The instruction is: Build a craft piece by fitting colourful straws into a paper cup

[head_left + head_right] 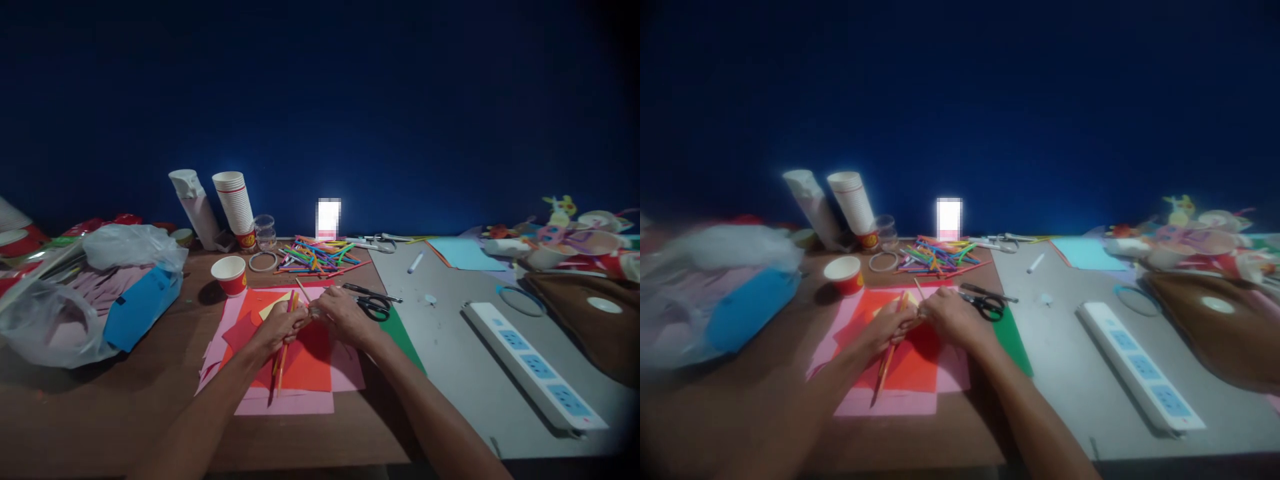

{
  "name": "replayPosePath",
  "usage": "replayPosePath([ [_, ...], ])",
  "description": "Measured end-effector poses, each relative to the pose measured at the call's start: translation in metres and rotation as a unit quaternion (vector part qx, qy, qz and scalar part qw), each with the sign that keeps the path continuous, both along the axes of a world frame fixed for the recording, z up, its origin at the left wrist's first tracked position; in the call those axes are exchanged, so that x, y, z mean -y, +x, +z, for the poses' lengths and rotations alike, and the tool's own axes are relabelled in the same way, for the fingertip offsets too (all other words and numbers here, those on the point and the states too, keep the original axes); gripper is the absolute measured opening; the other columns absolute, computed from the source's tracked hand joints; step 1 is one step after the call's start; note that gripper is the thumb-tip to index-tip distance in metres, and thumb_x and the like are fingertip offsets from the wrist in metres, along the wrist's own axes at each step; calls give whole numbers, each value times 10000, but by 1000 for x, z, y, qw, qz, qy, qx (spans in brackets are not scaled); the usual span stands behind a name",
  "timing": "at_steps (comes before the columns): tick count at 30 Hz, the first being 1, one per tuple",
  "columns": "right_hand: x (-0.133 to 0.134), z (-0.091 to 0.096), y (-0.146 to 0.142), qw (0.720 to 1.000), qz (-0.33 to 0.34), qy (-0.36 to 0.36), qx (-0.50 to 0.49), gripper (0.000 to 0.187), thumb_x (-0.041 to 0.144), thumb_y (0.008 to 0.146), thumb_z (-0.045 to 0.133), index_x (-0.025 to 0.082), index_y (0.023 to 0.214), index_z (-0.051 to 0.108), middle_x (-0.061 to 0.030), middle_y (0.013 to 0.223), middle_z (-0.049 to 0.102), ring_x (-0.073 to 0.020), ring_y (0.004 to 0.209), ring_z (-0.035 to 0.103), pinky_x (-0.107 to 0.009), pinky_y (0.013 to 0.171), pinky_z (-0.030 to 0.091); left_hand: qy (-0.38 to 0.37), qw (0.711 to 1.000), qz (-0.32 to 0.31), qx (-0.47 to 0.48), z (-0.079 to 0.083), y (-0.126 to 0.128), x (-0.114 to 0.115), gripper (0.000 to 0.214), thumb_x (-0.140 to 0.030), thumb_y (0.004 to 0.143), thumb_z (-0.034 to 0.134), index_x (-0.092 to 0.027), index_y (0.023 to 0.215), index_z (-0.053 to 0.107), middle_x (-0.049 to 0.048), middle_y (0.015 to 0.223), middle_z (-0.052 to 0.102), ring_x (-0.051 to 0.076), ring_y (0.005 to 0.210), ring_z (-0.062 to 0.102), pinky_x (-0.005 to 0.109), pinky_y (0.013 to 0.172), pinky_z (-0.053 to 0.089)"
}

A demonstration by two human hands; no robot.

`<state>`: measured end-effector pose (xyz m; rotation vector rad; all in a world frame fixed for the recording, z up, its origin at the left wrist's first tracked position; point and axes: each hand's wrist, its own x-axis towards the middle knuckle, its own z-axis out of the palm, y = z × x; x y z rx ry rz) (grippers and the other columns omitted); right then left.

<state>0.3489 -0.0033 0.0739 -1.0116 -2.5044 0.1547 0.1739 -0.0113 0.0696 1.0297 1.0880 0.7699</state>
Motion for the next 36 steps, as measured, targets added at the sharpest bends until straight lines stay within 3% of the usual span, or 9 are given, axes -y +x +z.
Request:
replayPosePath([
  [8, 12, 8, -2, 991, -37, 91, 96, 138, 215, 891, 435, 165, 870, 562, -56, 770, 562, -194, 833, 423, -331, 776, 307, 40, 998, -6, -43, 3, 3, 0, 290, -324, 685, 568, -176, 509, 392, -82, 379, 336, 27, 294, 244, 159, 296, 166],
  [19, 34, 18, -4, 977, -60, 117, 167, 153, 179, 902, 397, 165, 893, 549, -54, 774, 582, -212, 848, 438, -386, 849, 310, 34, 996, 7, -83, 1, 13, -1, 279, -293, 653, 601, -192, 513, 381, -92, 335, 307, 42, 264, 260, 175, 283, 184],
  [30, 32, 6, -2, 987, -82, 109, 80, 134, 158, 883, 425, 193, 880, 555, -50, 778, 560, -197, 846, 444, -385, 885, 295, 20, 999, -4, -40, 2, 13, 2, 294, -301, 692, 559, -183, 511, 360, -95, 371, 296, 23, 280, 231, 155, 289, 154],
  [36, 28, 0, 3, 996, -85, 33, -3, 137, 198, 866, 471, 218, 950, 576, -52, 847, 563, -197, 877, 447, -337, 821, 336, -7, 999, -37, 12, 1, 11, 0, 255, -259, 684, 539, -181, 532, 350, -99, 394, 298, 13, 298, 220, 142, 303, 155],
])
